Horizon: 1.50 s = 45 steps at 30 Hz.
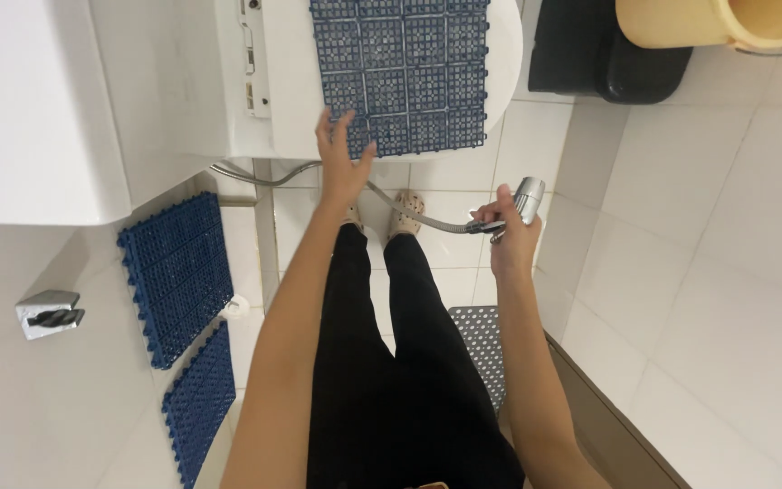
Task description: The person cleans a blue plastic bath mat in a bathroom. They rinse the mat under a sink faucet, scrub it with a brush and soap, and then rinse it again using a handheld shower head.
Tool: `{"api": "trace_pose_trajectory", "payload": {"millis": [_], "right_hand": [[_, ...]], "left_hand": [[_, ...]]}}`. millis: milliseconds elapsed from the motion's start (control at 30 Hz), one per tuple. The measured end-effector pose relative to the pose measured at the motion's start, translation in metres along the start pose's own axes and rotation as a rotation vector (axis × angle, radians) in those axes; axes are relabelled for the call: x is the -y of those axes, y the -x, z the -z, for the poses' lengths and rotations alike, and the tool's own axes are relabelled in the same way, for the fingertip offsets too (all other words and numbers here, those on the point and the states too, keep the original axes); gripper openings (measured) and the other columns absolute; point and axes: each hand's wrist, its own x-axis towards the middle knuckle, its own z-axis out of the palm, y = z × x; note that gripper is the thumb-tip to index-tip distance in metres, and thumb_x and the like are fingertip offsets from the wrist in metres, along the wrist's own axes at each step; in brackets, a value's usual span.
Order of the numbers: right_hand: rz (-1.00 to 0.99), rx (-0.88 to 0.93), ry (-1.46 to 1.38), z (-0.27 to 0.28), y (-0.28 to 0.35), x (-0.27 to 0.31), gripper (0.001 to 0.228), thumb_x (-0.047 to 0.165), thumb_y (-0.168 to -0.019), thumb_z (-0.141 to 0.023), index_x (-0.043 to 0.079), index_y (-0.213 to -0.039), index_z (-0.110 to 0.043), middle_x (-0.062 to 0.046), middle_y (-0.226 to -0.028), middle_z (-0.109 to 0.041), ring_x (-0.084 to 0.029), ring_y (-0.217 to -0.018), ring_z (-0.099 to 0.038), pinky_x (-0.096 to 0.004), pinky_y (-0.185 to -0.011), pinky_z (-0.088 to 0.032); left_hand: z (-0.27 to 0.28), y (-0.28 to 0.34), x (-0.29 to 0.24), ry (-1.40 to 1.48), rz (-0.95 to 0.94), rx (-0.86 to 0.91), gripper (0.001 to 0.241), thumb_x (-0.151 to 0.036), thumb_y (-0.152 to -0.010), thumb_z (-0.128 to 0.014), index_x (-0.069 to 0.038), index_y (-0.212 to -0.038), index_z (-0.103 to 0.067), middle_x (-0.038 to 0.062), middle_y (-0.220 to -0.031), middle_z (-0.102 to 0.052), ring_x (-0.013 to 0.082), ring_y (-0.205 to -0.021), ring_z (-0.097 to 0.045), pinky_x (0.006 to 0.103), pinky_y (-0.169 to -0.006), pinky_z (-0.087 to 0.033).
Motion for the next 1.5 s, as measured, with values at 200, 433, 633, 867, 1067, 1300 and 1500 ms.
{"api": "trace_pose_trajectory", "payload": {"millis": [200,433,633,867,1067,1300,1500], "right_hand": [[0.130,-0.117,0.154,-0.010,-0.005,-0.008,0.042,0.033,-0.091,-0.081,0.004,-0.070,-0.058,-0.005,-0.059,-0.058,-0.015,-0.051,-0.057,-0.031,-0.053,-0.050],[0.177,0.020,0.621,-0.015,0.009,-0.007,0.054,0.048,-0.097,-0.071,0.003,-0.069,-0.062,-0.003,-0.058,-0.060,-0.008,-0.052,-0.050,-0.027,-0.050,-0.038],[0.216,0.021,0.689,-0.013,-0.002,-0.022,0.051,0.053,-0.095,-0.067,0.007,-0.073,-0.063,-0.001,-0.060,-0.062,-0.008,-0.055,-0.057,-0.025,-0.050,-0.045],[0.251,0.065,0.684,-0.024,-0.023,-0.026,0.060,0.055,-0.095,-0.067,0.005,-0.062,-0.060,-0.002,-0.052,-0.056,-0.010,-0.048,-0.054,-0.028,-0.046,-0.043],[0.316,0.044,0.650,-0.023,-0.040,-0.027,0.067,0.056,-0.101,-0.060,0.006,-0.056,-0.054,-0.001,-0.047,-0.050,-0.010,-0.043,-0.052,-0.028,-0.043,-0.040],[0.379,0.035,0.680,-0.009,-0.048,-0.036,0.073,0.057,-0.106,-0.049,0.005,-0.054,-0.052,-0.001,-0.045,-0.047,-0.009,-0.041,-0.048,-0.027,-0.042,-0.036],[0.386,0.067,0.652,-0.007,-0.035,-0.050,0.071,0.054,-0.106,-0.049,0.004,-0.057,-0.054,0.000,-0.048,-0.049,-0.008,-0.043,-0.046,-0.027,-0.042,-0.033]], "left_hand": [[-0.004,0.083,-0.034,0.086,0.038,0.112,0.052,-0.017,-0.095,-0.075,-0.010,-0.142,-0.054,0.023,-0.157,-0.032,0.0433,-0.147,-0.036,0.0521,-0.120,-0.035],[-0.009,0.147,-0.062,0.108,0.086,0.139,0.047,-0.015,-0.095,-0.070,-0.006,-0.139,-0.055,0.022,-0.156,-0.032,0.0414,-0.144,-0.040,0.0486,-0.114,-0.042],[-0.008,0.159,-0.082,0.075,0.151,0.104,0.050,-0.016,-0.097,-0.067,-0.004,-0.143,-0.050,0.022,-0.155,-0.035,0.0410,-0.134,-0.050,0.0453,-0.107,-0.048],[-0.002,0.155,-0.096,-0.005,0.156,0.076,0.054,-0.014,-0.097,-0.065,-0.007,-0.146,-0.044,0.023,-0.154,-0.036,0.0450,-0.131,-0.052,0.0457,-0.099,-0.053],[0.002,0.161,-0.095,0.016,0.177,0.084,0.053,-0.014,-0.096,-0.063,-0.007,-0.146,-0.045,0.022,-0.154,-0.038,0.0435,-0.126,-0.056,0.0452,-0.100,-0.053],[0.006,0.173,-0.097,0.000,0.209,0.064,0.044,-0.018,-0.102,-0.061,-0.008,-0.143,-0.049,0.020,-0.153,-0.039,0.0410,-0.123,-0.058,0.0441,-0.097,-0.054],[0.010,0.178,-0.096,0.014,0.242,0.069,0.042,-0.017,-0.101,-0.061,-0.009,-0.141,-0.051,0.020,-0.153,-0.038,0.0375,-0.118,-0.062,0.0423,-0.094,-0.055]]}}
